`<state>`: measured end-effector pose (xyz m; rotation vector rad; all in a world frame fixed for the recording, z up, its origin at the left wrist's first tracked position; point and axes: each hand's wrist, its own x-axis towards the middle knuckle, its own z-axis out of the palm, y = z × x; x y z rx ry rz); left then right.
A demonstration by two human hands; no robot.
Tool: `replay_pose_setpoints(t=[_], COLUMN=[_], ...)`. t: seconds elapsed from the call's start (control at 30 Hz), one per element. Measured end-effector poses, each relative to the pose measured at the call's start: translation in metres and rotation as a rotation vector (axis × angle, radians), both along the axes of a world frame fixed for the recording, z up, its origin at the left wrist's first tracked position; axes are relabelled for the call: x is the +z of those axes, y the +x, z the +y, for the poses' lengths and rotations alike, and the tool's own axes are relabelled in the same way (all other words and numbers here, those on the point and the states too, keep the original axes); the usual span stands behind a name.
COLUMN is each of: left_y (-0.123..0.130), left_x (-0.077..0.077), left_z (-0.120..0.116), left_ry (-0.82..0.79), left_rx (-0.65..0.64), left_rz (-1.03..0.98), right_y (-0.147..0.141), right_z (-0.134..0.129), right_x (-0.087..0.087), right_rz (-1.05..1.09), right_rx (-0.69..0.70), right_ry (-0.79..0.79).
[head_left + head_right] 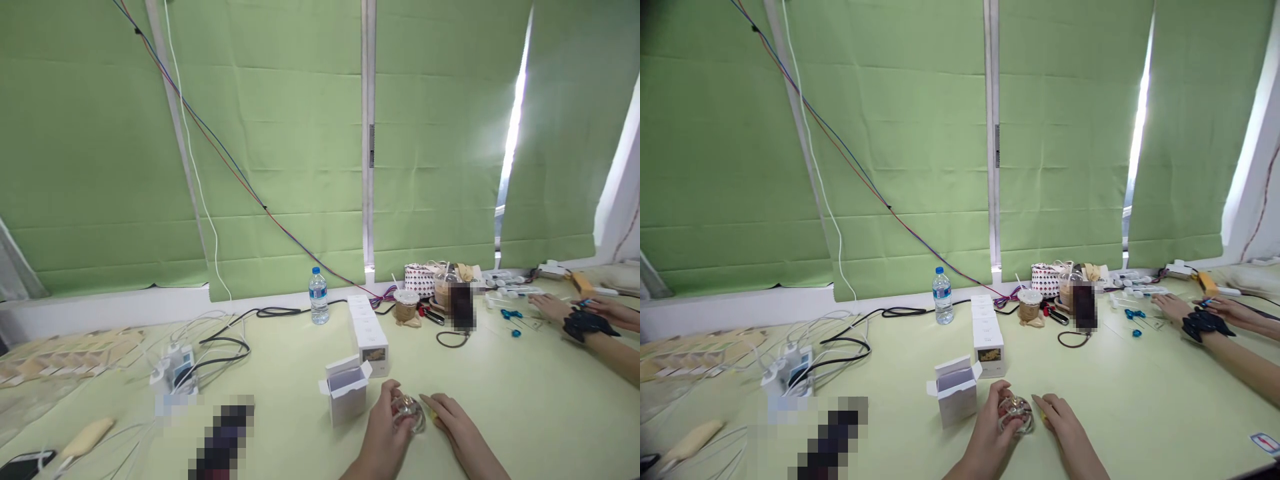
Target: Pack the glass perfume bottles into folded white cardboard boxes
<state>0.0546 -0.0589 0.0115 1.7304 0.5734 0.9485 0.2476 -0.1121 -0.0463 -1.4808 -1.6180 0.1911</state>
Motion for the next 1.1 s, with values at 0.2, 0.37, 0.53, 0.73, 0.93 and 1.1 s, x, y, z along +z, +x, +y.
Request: replay_pose_setpoints(t=[0.2, 0.37, 0.53, 0.73, 0.93, 1.1], left_y=[-0.001, -0.002, -0.001, 0.002, 0.002, 0.002], left_x=[0.002, 0.002, 0.005, 0.011, 0.010, 0.007], left_z=[-0.002, -0.003, -0.002, -0.002, -0.005, -0.005], left_ry=[0.008, -0.025, 0.005, -0.031, 0.028, 0.137], left_rx=[0.025, -0.008, 0.004, 0.119, 0.138, 0.088], left_rz=[0.027, 0.004, -0.017, 0.013, 0.025, 0.059], right_y=[0.014, 0.023, 0.007, 0.000, -0.018, -0.041], right_z=[0.001, 0.003, -0.007, -0.004, -0.008, -0.011], right_x=[-0.007, -0.013, -0.007, -0.010, 0.011, 0.027], right_rz=[-0.048, -0.200, -0.282, -0.337, -0.062, 0.306], right_rx=[-0.216, -0.405, -0.373, -0.161, -0.136, -0.222], right_ry=[0.102, 0.158, 0.179, 0.114, 0.084, 0.222])
